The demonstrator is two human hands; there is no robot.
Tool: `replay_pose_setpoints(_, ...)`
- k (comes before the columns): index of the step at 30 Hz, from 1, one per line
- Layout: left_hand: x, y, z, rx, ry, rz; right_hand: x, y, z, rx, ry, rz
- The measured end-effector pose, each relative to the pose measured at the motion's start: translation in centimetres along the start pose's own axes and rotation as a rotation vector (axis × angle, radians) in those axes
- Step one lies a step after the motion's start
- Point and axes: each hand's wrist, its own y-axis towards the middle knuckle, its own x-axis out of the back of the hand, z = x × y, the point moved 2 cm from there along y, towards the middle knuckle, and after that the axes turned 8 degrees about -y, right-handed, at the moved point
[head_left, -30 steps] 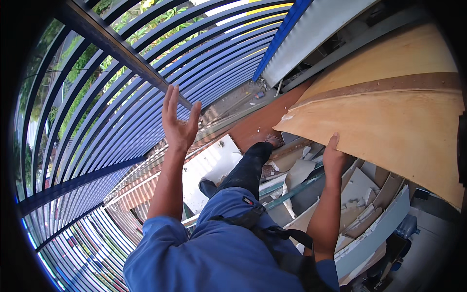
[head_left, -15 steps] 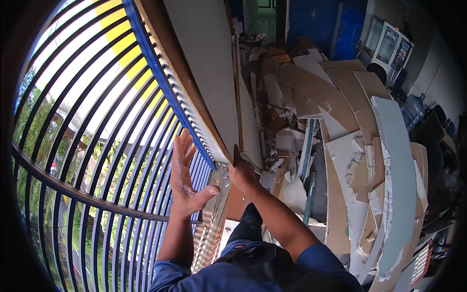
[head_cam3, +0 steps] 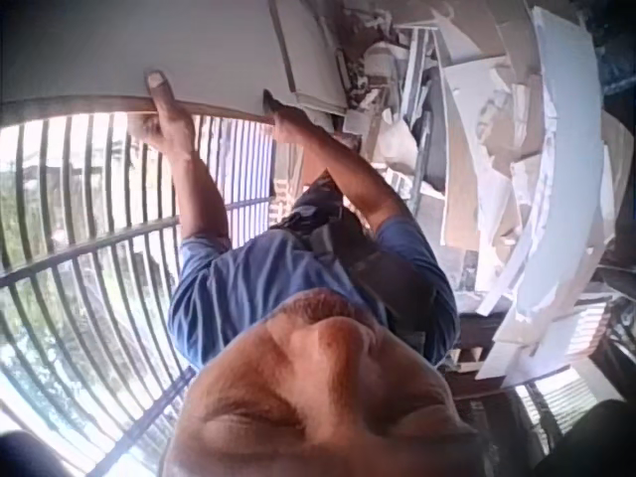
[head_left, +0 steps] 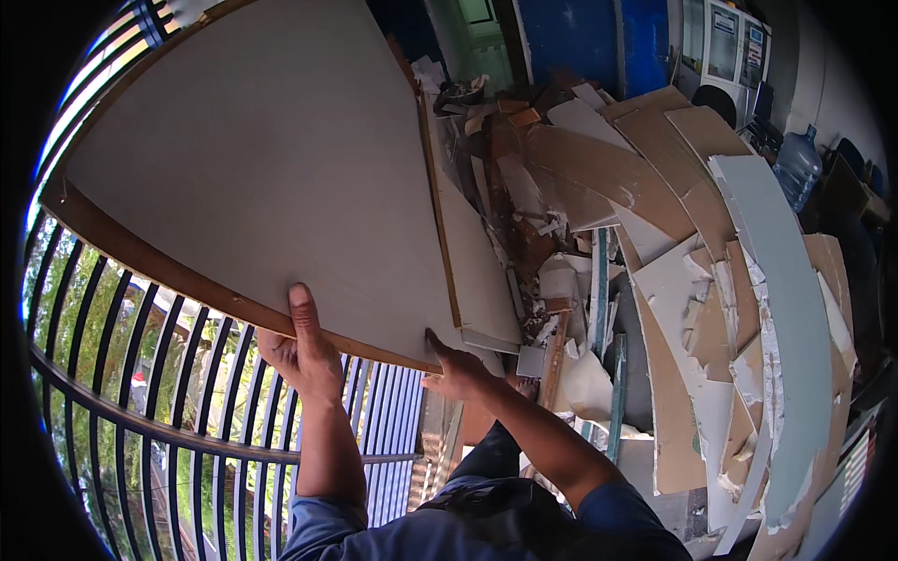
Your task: The person sorts through a large pile of cardboard and wood debris in a cluttered storage area. They pick up and move various pieces of cardboard and wood, occasionally stepping on the pile to reach different items.
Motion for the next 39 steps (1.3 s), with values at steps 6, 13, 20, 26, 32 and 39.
replay_pose_setpoints(6, 0.9, 0.2, 0.8, -0.029, 0.112, -0.024, -3.5, -0.8, -7.5, -0.089, 0.247, 0.006)
replay_pose_setpoints(13, 1.4, -0.7, 2.8, -0.037, 0.14, -0.276, -4.2, 4.1, -15.9, -0.481, 0.199, -0.155)
replay_pose_setpoints(20, 5.9, -2.1, 4.1, -0.035, 0.183, -0.407, -4.0, 11.7, -18.9, -0.567, 0.22, -0.109)
replay_pose_setpoints(26, 6.2, -2.2, 3.2, -0.073, 0.093, -0.135, -5.6, 17.3, -19.8, -0.595, 0.259, -0.092)
replay_pose_setpoints(32, 13.1, -3.2, 3.7, -0.058, 0.028, -0.106, -5.8, 18.5, -22.5, -0.542, 0.197, -0.055)
replay_pose_setpoints(39, 11.1, -3.3, 3.5, -0.01, 0.226, -0.03, -3.1, 18.7, -22.7, -0.54, -0.082, -0.224)
